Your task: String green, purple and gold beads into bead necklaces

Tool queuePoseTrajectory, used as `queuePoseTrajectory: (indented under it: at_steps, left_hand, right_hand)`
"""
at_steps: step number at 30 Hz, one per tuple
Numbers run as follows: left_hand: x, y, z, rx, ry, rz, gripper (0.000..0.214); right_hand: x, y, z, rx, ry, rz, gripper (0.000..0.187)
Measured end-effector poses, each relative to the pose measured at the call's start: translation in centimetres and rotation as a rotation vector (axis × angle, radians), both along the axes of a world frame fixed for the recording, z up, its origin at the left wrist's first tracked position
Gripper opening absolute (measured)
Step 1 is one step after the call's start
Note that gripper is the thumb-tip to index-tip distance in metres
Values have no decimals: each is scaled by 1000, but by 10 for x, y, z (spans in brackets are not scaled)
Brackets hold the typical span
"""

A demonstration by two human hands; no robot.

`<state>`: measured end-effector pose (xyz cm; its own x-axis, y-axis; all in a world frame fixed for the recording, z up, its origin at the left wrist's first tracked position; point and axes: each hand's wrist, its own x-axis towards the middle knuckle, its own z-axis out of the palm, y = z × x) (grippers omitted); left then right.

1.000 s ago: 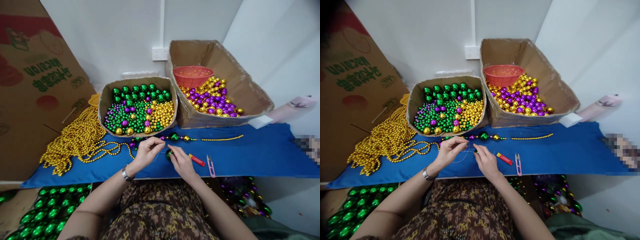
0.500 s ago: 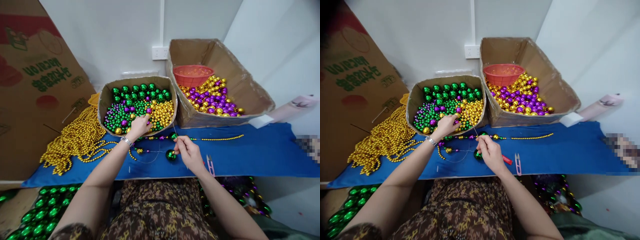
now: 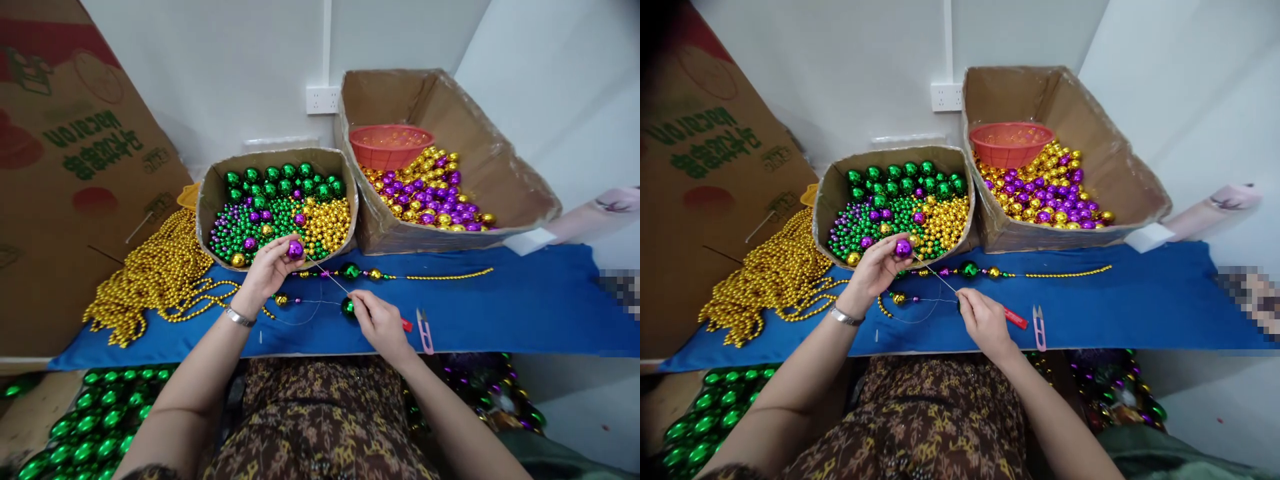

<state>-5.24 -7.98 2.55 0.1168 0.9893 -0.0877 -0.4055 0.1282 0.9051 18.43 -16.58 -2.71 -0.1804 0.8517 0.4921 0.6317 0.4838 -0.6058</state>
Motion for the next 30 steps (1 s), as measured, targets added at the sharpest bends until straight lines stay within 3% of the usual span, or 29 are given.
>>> queuePoseTrajectory:
  at_steps: [8,17,21,30]
  left_hand:
    - [5,-10,-1,-35,-82,20,24]
    - [7,-15,-2,-16,-54,62,25]
    - [7,-17,-3,7,-39,61,26]
    - [18,-33,-16,116,136,41,43]
  right_hand:
    - [-2,-1,2,41,-33,6,19]
    - [-1,2,-3,208,-142,-13,19]
    - [0,2,-6,211,-159,-14,18]
    - [-4,1,-3,194,-180,0,18]
